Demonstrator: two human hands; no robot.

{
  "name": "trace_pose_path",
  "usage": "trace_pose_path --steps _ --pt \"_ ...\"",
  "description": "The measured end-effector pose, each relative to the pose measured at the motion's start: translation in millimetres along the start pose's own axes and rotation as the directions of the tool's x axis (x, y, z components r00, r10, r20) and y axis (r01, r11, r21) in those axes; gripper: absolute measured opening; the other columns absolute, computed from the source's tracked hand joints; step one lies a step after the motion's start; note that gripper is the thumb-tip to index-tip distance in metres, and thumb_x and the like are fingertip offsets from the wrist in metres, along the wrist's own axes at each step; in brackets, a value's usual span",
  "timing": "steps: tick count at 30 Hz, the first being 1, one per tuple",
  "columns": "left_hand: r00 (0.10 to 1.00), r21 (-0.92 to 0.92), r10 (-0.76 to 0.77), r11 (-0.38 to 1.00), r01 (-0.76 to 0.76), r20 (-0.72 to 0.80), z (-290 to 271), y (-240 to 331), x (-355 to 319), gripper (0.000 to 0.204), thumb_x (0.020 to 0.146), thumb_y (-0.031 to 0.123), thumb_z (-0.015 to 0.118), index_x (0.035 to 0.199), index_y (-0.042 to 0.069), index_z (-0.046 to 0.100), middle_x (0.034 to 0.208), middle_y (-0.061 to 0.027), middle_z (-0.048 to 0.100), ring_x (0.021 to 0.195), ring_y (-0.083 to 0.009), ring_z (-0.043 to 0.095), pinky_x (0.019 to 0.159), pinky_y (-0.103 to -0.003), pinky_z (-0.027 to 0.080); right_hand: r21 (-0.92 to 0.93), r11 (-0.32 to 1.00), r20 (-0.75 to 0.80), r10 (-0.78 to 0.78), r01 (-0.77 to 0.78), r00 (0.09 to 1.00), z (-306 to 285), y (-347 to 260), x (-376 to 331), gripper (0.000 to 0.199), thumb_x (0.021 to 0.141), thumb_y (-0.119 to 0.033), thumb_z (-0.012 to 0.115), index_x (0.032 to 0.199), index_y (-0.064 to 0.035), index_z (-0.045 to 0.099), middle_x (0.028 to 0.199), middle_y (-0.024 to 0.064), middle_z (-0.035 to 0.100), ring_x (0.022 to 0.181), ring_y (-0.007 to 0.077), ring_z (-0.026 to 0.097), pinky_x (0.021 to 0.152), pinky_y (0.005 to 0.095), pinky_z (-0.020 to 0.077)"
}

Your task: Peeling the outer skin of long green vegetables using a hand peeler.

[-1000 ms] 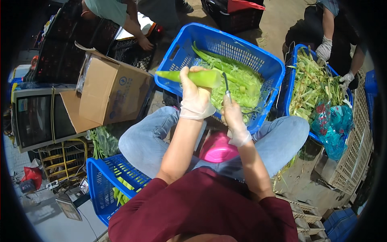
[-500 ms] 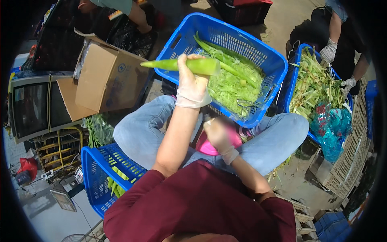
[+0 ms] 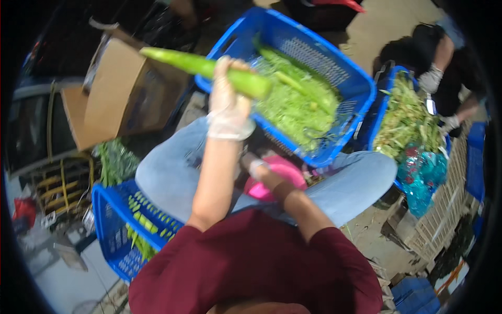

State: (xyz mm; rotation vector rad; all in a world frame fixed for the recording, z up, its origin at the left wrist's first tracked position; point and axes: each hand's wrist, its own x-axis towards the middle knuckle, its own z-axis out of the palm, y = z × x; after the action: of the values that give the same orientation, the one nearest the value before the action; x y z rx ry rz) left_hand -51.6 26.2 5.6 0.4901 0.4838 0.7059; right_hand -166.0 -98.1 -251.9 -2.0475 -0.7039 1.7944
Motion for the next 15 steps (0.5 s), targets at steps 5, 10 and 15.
trace_pose_path --steps 5,10,15 --pt "0.997 0.060 -0.055 0.997 0.058 -0.047 -11 -4 2 0.022 0.094 0.029 0.064 0.084 0.011 0.057 0.079 -0.0037 0.060 0.080 -0.0200 0.059 0.081 -0.037 0.049 -0.095 0.990 -0.088 -0.113 0.105 0.990 26 2 32 0.030 0.086 -0.027 0.054 0.099 -0.0081 0.074 0.103 0.0190 0.070 0.095 0.0318 0.068 0.084 0.0409 0.0530" --pt "0.998 0.046 -0.027 0.999 0.029 -0.057 -6 -17 9 0.021 0.094 0.024 0.064 0.084 0.010 0.052 0.077 -0.0012 0.055 0.076 -0.0157 0.055 0.083 -0.035 0.048 -0.185 0.963 -0.117 -0.218 0.195 0.969 58 18 60 0.028 0.086 -0.022 0.053 0.100 -0.0097 0.073 0.100 0.0172 0.071 0.091 0.0293 0.068 0.082 0.0412 0.0544" --pt "0.996 0.205 -0.026 0.978 0.042 -0.083 4 -29 2 0.020 0.094 0.026 0.065 0.092 0.007 0.058 0.083 -0.0015 0.058 0.077 -0.0143 0.058 0.081 -0.035 0.051 -0.646 0.624 0.166 -0.447 0.440 0.879 50 36 63 0.025 0.088 -0.021 0.053 0.099 -0.0107 0.073 0.095 0.0163 0.071 0.086 0.0294 0.068 0.078 0.0416 0.0551"
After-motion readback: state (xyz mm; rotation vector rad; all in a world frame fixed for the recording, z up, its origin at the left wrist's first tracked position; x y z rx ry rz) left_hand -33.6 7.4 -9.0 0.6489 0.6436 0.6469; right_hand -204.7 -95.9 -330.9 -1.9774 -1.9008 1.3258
